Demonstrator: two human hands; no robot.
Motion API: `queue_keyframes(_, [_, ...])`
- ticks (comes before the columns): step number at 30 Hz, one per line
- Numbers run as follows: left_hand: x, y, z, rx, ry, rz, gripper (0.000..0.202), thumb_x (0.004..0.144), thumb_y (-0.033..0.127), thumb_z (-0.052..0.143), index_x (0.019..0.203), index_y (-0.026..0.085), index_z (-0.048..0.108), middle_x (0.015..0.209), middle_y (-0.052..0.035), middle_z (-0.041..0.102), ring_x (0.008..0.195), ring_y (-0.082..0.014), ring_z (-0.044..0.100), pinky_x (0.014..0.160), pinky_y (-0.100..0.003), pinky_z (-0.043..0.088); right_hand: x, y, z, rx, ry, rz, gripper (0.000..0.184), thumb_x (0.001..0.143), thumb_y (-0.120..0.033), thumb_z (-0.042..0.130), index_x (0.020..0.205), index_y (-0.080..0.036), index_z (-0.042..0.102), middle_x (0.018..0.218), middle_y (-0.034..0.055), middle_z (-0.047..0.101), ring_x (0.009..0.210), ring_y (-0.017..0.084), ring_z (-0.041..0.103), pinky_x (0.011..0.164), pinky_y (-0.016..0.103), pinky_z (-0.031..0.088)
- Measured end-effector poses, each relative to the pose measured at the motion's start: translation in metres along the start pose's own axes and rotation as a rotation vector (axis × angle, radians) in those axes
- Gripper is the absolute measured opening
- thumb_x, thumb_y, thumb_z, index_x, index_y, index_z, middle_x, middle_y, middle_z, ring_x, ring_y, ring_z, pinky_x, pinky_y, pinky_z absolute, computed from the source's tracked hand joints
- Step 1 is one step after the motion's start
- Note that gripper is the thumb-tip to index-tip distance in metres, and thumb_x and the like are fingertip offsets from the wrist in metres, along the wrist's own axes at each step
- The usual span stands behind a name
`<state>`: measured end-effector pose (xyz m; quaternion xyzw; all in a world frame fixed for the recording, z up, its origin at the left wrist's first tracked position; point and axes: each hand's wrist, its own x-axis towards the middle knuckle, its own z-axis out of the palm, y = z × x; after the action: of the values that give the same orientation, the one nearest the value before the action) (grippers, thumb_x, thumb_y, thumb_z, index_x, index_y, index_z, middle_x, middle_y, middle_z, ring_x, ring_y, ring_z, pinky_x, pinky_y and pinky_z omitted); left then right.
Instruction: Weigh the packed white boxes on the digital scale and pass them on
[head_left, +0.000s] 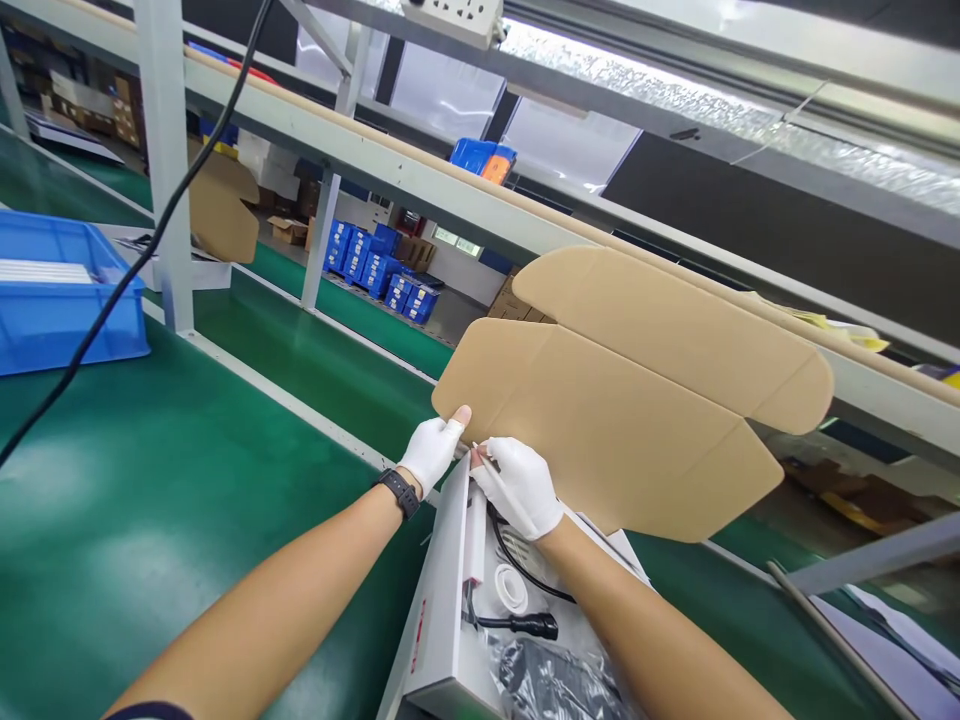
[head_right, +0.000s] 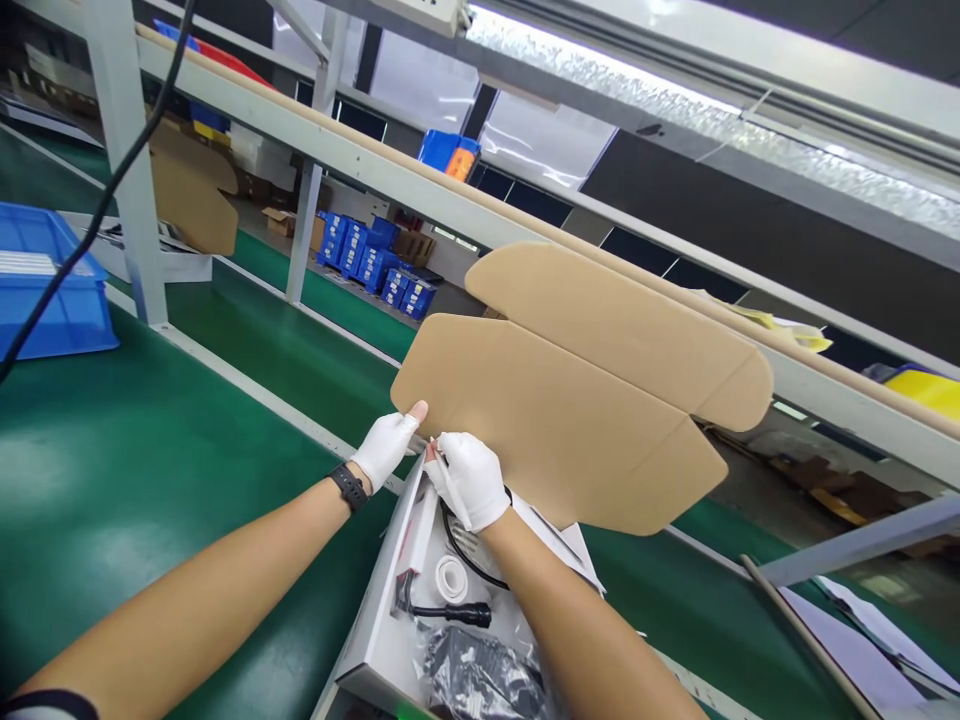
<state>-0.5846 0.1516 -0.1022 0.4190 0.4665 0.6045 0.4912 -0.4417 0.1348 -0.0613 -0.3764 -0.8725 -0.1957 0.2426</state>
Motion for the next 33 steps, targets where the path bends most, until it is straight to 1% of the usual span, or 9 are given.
queue_keyframes(3, [0.000, 0.000, 0.000, 0.004, 0.003, 0.012, 0.057, 0.070, 0.075, 0.053, 0.055, 0.020, 0.047, 0.058, -0.0046, 0.053, 0.060, -0.0165, 0.053, 0.055, -0.027, 0.043, -0.001, 0.000, 0.000, -0.006, -0.001, 0.004, 0.024, 0.091, -0.025, 0.045, 0.069, -0.019, 0.053, 0.071, 0.0045, 0.061, 0.070, 0.019, 0.058, 0.067, 0.027, 0.040])
queue_keyframes(6, [-0.001, 0.000, 0.000, 0.006, 0.004, 0.016, 0.058, 0.070, 0.076, 0.052, 0.055, 0.020, 0.046, 0.057, -0.0044, 0.053, 0.059, -0.0164, 0.052, 0.055, -0.028, 0.043, -0.001, 0.000, 0.000, -0.012, 0.001, -0.023, 0.025, 0.092, -0.024, 0.045, 0.069, -0.019, 0.053, 0.072, 0.0047, 0.062, 0.071, 0.019, 0.058, 0.067, 0.027, 0.039])
queue_keyframes(8, [-0.001, -0.001, 0.001, -0.004, 0.002, 0.018, 0.058, 0.070, 0.076, 0.052, 0.056, 0.020, 0.047, 0.058, -0.0048, 0.055, 0.059, -0.0169, 0.054, 0.056, -0.028, 0.043, -0.001, 0.000, 0.001, -0.004, 0.041, -0.034, 0.026, 0.092, -0.024, 0.044, 0.069, -0.019, 0.053, 0.071, 0.0043, 0.061, 0.070, 0.018, 0.058, 0.067, 0.026, 0.039])
queue_keyframes(12, [0.000, -0.002, 0.001, -0.011, -0.005, 0.015, 0.060, 0.069, 0.077, 0.051, 0.060, 0.018, 0.051, 0.061, -0.0055, 0.058, 0.063, -0.0182, 0.056, 0.058, -0.028, 0.044, -0.001, 0.002, 0.005, 0.009, 0.114, -0.045, 0.029, 0.093, -0.026, 0.043, 0.066, -0.020, 0.051, 0.065, 0.0025, 0.057, 0.062, 0.016, 0.054, 0.062, 0.026, 0.038])
queue_keyframes(16, [0.000, -0.003, 0.001, -0.007, -0.009, 0.019, 0.060, 0.069, 0.078, 0.051, 0.061, 0.018, 0.052, 0.062, -0.0045, 0.057, 0.063, -0.0175, 0.055, 0.058, -0.028, 0.044, -0.001, 0.002, 0.006, -0.012, 0.123, -0.080, 0.029, 0.093, -0.025, 0.043, 0.064, -0.020, 0.048, 0.063, 0.0023, 0.056, 0.061, 0.017, 0.052, 0.061, 0.026, 0.037])
queue_keyframes(21, [-0.002, -0.002, 0.000, -0.022, 0.004, 0.021, 0.060, 0.068, 0.077, 0.051, 0.059, 0.018, 0.049, 0.061, -0.0034, 0.055, 0.063, -0.0171, 0.054, 0.059, -0.028, 0.044, -0.001, 0.001, 0.004, -0.006, 0.129, -0.068, 0.029, 0.093, -0.025, 0.042, 0.066, -0.020, 0.049, 0.062, 0.0024, 0.055, 0.060, 0.017, 0.052, 0.062, 0.025, 0.036])
queue_keyframes(27, [-0.004, 0.002, 0.001, -0.008, 0.001, 0.027, 0.059, 0.070, 0.076, 0.051, 0.059, 0.018, 0.050, 0.060, -0.0043, 0.057, 0.063, -0.0180, 0.057, 0.059, -0.029, 0.046, -0.001, 0.001, 0.005, -0.041, 0.143, -0.077, 0.031, 0.092, -0.026, 0.040, 0.062, -0.021, 0.045, 0.059, 0.0024, 0.053, 0.058, 0.017, 0.050, 0.059, 0.027, 0.035])
queue_keyframes(30, [-0.005, 0.004, 0.000, -0.001, -0.005, 0.031, 0.060, 0.072, 0.076, 0.049, 0.062, 0.017, 0.054, 0.064, -0.0069, 0.062, 0.066, -0.0194, 0.060, 0.062, -0.029, 0.048, 0.000, 0.001, 0.001, 0.065, 0.118, -0.004, 0.030, 0.090, -0.030, 0.042, 0.063, -0.020, 0.048, 0.060, 0.0027, 0.055, 0.058, 0.017, 0.052, 0.059, 0.027, 0.037])
queue_keyframes(33, [-0.009, -0.005, -0.007, -0.008, -0.054, 0.069, 0.059, 0.079, 0.071, 0.046, 0.076, 0.015, 0.063, 0.081, -0.0109, 0.069, 0.078, -0.0212, 0.064, 0.072, -0.031, 0.050, 0.003, 0.000, -0.012, 0.276, 0.047, 0.164, 0.025, 0.085, -0.037, 0.048, 0.067, -0.020, 0.053, 0.062, 0.0015, 0.060, 0.057, 0.016, 0.056, 0.056, 0.026, 0.040])
